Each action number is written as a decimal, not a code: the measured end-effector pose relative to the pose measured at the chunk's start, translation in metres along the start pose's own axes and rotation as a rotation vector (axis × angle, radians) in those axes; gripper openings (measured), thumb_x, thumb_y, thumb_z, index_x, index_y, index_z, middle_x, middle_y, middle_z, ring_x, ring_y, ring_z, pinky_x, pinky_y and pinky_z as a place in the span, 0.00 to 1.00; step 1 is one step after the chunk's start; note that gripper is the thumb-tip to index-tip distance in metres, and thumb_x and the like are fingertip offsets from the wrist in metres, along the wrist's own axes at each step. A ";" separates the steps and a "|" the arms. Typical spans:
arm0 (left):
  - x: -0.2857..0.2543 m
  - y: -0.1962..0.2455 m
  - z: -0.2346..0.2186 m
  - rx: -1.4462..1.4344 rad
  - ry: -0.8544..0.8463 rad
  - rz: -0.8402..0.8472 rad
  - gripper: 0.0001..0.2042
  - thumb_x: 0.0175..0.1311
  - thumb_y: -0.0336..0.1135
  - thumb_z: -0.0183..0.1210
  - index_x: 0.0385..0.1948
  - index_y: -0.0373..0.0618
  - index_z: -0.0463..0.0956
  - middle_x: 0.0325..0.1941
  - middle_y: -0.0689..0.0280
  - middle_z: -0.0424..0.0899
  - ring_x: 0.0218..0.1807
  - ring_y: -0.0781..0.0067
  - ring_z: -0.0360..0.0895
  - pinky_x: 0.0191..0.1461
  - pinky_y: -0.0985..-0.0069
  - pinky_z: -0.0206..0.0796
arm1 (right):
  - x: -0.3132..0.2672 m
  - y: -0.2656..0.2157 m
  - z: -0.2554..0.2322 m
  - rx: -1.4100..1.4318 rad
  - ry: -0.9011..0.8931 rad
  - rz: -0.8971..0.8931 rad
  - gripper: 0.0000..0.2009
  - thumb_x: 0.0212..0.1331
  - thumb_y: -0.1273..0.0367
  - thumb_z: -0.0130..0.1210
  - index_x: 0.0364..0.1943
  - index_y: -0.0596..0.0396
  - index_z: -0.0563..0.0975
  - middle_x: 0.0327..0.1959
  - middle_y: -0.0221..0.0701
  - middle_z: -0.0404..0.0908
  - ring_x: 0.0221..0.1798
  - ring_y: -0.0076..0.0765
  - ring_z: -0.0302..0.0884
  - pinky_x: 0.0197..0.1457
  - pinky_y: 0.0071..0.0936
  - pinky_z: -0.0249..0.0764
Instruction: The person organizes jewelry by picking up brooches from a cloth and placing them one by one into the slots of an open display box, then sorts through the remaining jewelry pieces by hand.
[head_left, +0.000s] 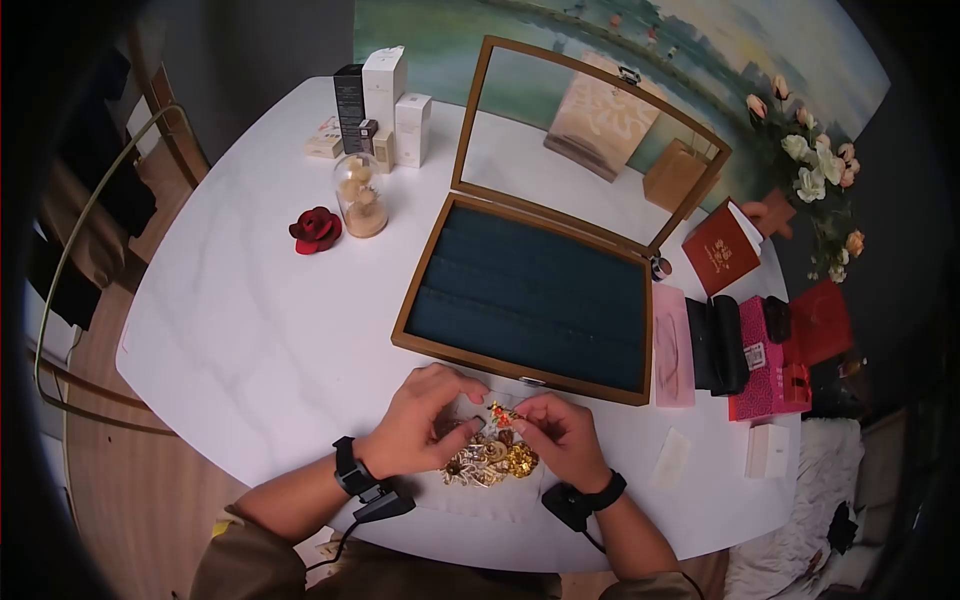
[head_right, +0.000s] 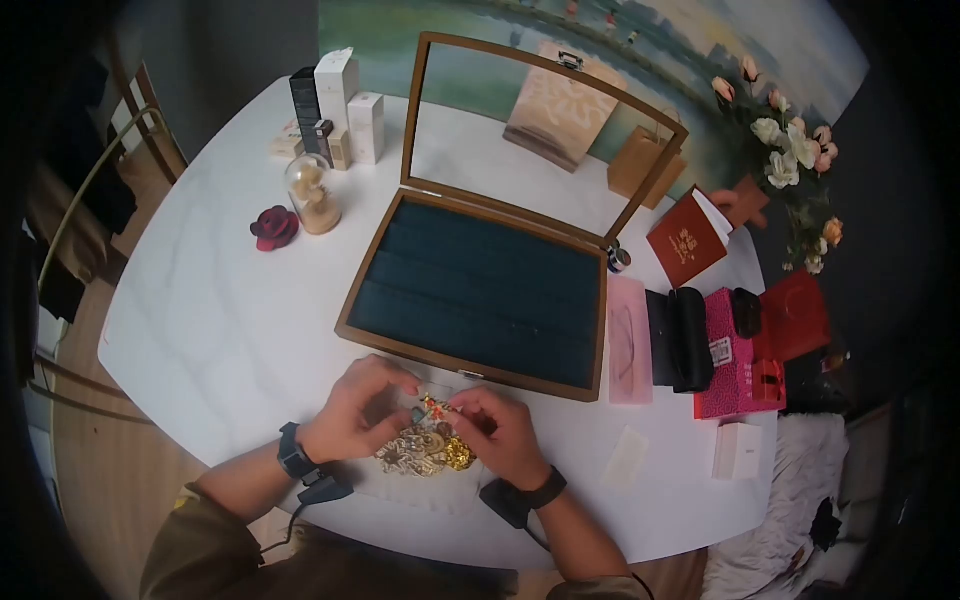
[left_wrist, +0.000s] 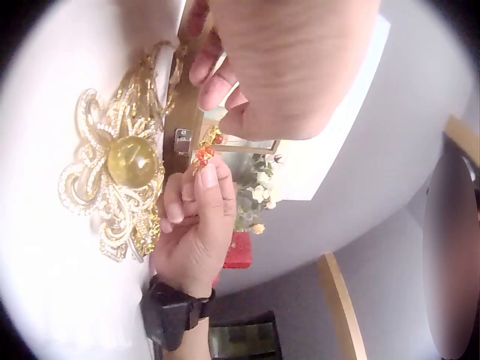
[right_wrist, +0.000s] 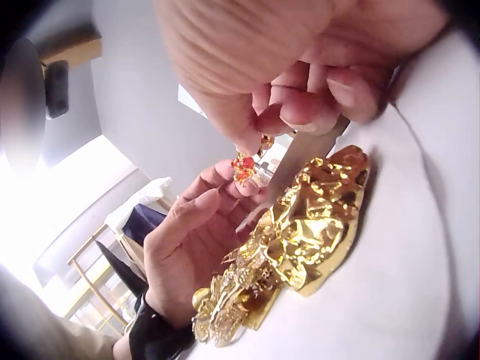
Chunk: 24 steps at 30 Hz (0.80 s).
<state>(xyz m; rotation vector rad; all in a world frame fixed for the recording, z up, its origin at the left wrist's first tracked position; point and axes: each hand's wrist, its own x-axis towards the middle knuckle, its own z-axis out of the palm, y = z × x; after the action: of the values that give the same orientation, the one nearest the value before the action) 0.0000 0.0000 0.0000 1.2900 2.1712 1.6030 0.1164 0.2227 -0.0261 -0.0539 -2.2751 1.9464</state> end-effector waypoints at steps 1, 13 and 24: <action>0.000 -0.001 0.001 0.053 -0.023 0.056 0.12 0.58 0.30 0.69 0.44 0.46 0.82 0.45 0.62 0.84 0.50 0.56 0.78 0.59 0.64 0.66 | -0.001 -0.002 -0.001 -0.021 -0.048 0.008 0.06 0.68 0.76 0.61 0.46 0.61 0.80 0.34 0.25 0.85 0.34 0.11 0.77 0.36 0.14 0.72; -0.005 -0.007 0.010 0.002 -0.053 0.024 0.08 0.60 0.28 0.69 0.41 0.45 0.85 0.37 0.62 0.83 0.46 0.60 0.79 0.47 0.67 0.74 | -0.001 -0.007 -0.002 -0.094 -0.089 -0.007 0.06 0.68 0.77 0.61 0.46 0.62 0.80 0.36 0.28 0.86 0.38 0.15 0.80 0.41 0.17 0.76; -0.007 -0.005 0.010 -0.184 -0.003 -0.209 0.07 0.60 0.24 0.65 0.38 0.45 0.84 0.35 0.63 0.82 0.36 0.63 0.79 0.39 0.72 0.72 | 0.000 -0.024 -0.006 -0.338 -0.073 -0.010 0.05 0.66 0.74 0.65 0.41 0.61 0.83 0.30 0.28 0.86 0.31 0.16 0.80 0.34 0.18 0.75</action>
<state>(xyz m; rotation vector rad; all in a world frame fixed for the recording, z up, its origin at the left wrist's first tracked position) 0.0075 0.0019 -0.0104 0.9779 2.0237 1.6669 0.1188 0.2245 -0.0013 -0.0077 -2.6210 1.5626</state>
